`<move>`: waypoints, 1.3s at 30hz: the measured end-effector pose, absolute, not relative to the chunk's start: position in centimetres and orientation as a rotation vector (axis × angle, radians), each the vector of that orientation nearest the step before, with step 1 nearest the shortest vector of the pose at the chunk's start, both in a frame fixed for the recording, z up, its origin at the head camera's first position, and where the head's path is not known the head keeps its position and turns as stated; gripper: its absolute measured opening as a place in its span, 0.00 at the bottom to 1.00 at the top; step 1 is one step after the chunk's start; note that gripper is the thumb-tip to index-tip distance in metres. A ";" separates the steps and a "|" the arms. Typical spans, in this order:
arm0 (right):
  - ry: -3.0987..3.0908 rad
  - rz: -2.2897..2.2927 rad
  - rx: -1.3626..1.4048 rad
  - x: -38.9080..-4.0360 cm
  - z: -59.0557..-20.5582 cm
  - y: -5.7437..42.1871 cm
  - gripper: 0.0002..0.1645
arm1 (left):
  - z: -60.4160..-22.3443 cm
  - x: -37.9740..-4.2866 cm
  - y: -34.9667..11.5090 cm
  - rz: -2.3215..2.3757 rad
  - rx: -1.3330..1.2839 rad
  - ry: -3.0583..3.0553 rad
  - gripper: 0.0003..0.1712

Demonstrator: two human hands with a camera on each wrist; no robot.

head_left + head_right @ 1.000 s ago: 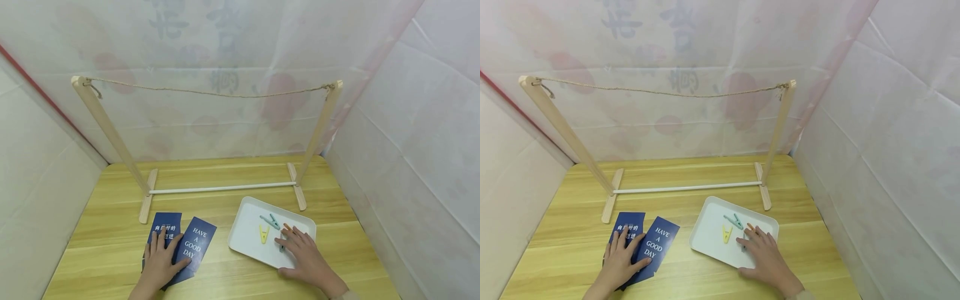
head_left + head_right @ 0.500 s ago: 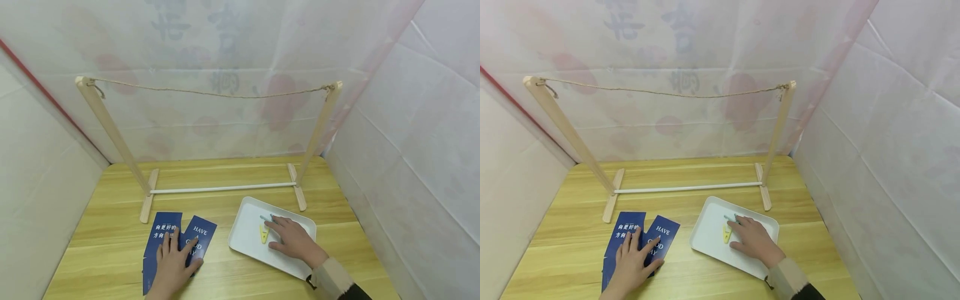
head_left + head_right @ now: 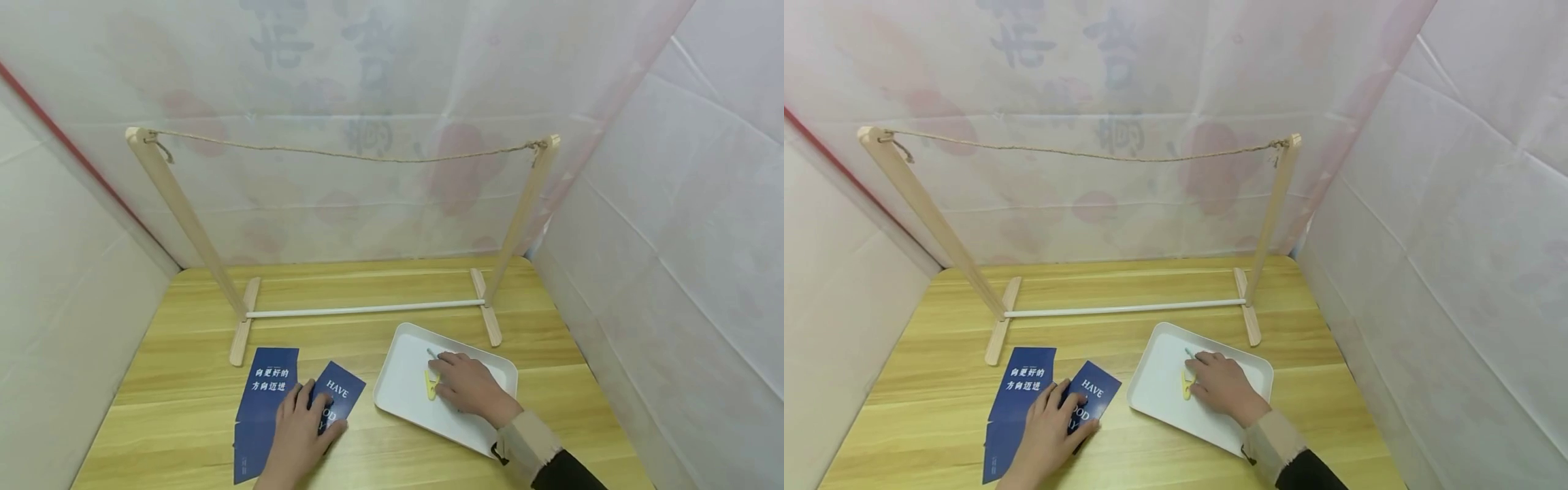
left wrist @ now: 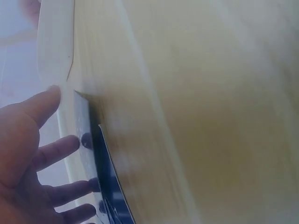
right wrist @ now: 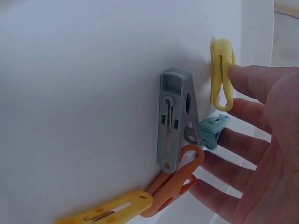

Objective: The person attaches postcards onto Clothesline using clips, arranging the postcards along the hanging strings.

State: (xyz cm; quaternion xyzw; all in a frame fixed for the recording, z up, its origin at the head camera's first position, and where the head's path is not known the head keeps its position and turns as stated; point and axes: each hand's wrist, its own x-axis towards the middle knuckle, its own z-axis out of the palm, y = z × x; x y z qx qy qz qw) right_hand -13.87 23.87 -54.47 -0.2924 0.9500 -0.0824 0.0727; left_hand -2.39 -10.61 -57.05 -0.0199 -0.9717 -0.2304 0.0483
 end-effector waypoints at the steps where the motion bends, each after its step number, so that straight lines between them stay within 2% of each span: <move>1: 2.866 -0.253 -0.884 -13.9 -54.5 23.9 0.26 | -57.0 -2.4 -10.6 -0.697 -0.066 -2.952 0.29; 11: 2.940 -0.240 -0.872 -14.2 -54.7 23.8 0.19 | -57.2 -2.8 -10.6 -0.619 -0.108 -2.913 0.37; 19: 2.950 -0.280 -0.861 -14.4 -54.4 23.7 0.19 | -56.5 -3.5 -10.5 -0.822 -0.009 -2.935 0.42; 23: 2.970 -0.269 -0.866 -14.5 -54.3 23.7 0.22 | -56.1 -3.6 -10.5 -0.879 0.011 -2.924 0.43; 32: 2.982 -0.207 -0.869 -14.8 -54.6 23.8 0.32 | -55.9 -3.7 -10.5 -1.062 0.016 -2.664 0.29; 39: 2.987 -0.189 -0.827 -15.1 -54.6 23.8 0.33 | -55.0 -4.4 -10.9 -1.610 0.091 -2.336 0.24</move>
